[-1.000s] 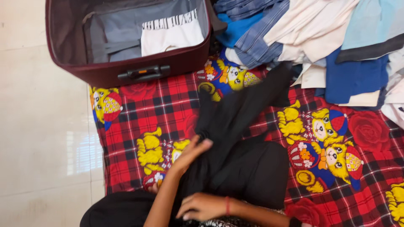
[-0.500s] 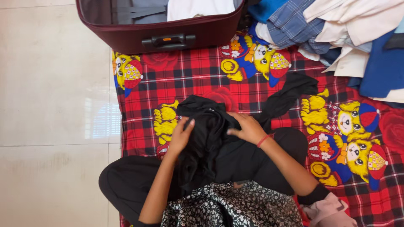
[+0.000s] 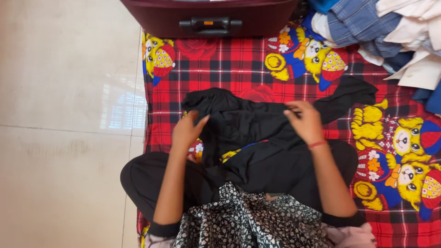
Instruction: The person folds clothes including red leggings, a white sweatshirt, a black garment, and a light blue t-shirt on a bed and places them into an open suitcase.
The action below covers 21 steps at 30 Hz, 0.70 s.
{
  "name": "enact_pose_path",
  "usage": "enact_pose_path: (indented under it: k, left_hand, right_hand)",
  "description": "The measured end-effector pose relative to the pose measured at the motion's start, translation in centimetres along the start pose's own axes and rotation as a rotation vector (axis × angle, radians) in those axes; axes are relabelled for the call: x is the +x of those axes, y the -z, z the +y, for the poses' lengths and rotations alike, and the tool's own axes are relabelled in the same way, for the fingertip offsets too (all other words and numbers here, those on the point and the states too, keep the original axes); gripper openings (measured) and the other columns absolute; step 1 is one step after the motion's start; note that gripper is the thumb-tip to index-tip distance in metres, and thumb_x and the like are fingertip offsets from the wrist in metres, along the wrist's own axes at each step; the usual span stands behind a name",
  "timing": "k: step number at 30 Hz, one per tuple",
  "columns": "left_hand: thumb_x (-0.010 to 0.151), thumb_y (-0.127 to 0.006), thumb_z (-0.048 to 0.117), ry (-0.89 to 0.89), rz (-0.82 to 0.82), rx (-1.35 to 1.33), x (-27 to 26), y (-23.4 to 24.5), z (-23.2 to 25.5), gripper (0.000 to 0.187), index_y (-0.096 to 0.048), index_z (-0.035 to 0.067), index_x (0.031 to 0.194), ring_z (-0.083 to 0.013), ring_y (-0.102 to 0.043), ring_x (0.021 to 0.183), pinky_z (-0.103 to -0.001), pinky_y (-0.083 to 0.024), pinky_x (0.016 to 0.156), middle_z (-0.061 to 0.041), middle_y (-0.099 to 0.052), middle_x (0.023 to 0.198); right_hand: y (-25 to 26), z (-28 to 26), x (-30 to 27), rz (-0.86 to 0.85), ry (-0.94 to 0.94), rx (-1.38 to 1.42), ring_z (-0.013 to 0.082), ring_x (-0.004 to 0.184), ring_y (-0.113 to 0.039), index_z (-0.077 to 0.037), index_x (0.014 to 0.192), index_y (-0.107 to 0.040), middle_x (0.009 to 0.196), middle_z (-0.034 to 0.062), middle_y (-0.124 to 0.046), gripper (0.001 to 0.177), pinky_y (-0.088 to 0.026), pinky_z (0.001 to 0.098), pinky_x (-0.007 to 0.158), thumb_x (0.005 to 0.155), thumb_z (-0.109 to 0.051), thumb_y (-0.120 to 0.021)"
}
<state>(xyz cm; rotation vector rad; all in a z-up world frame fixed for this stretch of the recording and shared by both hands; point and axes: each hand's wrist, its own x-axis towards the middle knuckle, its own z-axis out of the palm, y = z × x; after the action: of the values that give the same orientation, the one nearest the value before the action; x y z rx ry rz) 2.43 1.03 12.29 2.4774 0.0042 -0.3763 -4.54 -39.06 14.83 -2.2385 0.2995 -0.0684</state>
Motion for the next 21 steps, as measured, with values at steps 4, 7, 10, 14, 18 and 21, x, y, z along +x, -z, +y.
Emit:
enact_pose_path:
  k: [4, 7, 10, 14, 18, 21]
  left_hand:
    - [0.086, -0.078, 0.065, -0.020, 0.203, -0.198, 3.2, -4.8, 0.7, 0.096, -0.047, -0.003, 0.145, -0.0452, -0.055, 0.131, -0.048, -0.047, 0.106, -0.032, -0.057, 0.140]
    - [0.072, -0.089, 0.055, 0.019, 0.371, -0.008, 6.0, -7.9, -2.0, 0.112, -0.034, -0.002, 0.151, -0.0509, -0.053, 0.120, -0.050, -0.046, 0.097, -0.040, -0.044, 0.147]
    - [0.058, -0.092, 0.035, -0.005, 0.477, -0.239, 8.0, -8.8, -5.4, 0.122, -0.027, -0.002, 0.154, -0.0531, -0.050, 0.125, -0.050, -0.047, 0.102, -0.039, -0.046, 0.139]
    - [0.076, -0.080, 0.040, 0.141, 0.261, -0.297, 9.4, -7.1, -6.4, 0.083, -0.048, 0.004, 0.144, -0.0414, -0.072, 0.108, -0.047, -0.055, 0.095, -0.021, -0.075, 0.113]
    - [0.060, -0.097, 0.050, -0.044, 0.496, 0.052, 8.1, -7.3, -5.8, 0.080, -0.066, -0.005, 0.110, -0.0508, -0.066, 0.086, -0.054, -0.053, 0.072, -0.030, -0.067, 0.096]
    - [0.073, -0.085, 0.045, 0.131, 0.046, -0.091, 7.9, -8.6, -6.3, 0.053, -0.072, -0.001, 0.097, -0.0390, -0.072, 0.092, -0.047, -0.056, 0.081, -0.021, -0.074, 0.092]
  right_hand:
    - [-6.9, -1.2, 1.9, 0.042, 0.214, -0.066, 0.0320, 0.107, -0.069, -0.005, 0.118, -0.072, 0.113, 0.0143, -0.072, 0.034, -0.054, 0.0414, 0.093, 0.087, -0.019, -0.078]
    - [-9.5, -0.9, 3.1, 0.091, 0.306, -0.286, 0.0388, 0.103, -0.065, -0.002, 0.116, -0.073, 0.105, 0.0155, -0.071, 0.045, -0.051, 0.0491, 0.086, 0.077, -0.020, -0.083]
    - [-10.0, 0.7, 4.9, -0.036, 0.142, -0.356, 0.0362, 0.095, -0.067, -0.005, 0.111, -0.074, 0.096, 0.0142, -0.070, 0.036, -0.053, 0.0477, 0.081, 0.079, -0.022, -0.082]
    - [-6.3, 2.1, 5.7, -0.008, 0.180, -0.003, 0.0269, 0.098, -0.069, -0.006, 0.116, -0.070, 0.111, 0.0135, -0.069, 0.021, -0.054, 0.0360, 0.085, 0.099, -0.018, -0.073]
    - [-0.8, 0.8, 3.7, 0.121, 0.199, 0.240, 0.0172, 0.105, -0.064, -0.003, 0.119, -0.066, 0.110, 0.0133, -0.067, 0.017, -0.051, 0.0292, 0.092, 0.104, -0.010, -0.067]
    - [2.4, 1.5, 0.8, 0.152, 0.262, 0.344, 0.0194, 0.115, -0.062, -0.006, 0.129, -0.064, 0.122, 0.0141, -0.066, 0.021, -0.049, 0.0306, 0.102, 0.108, -0.004, -0.061]
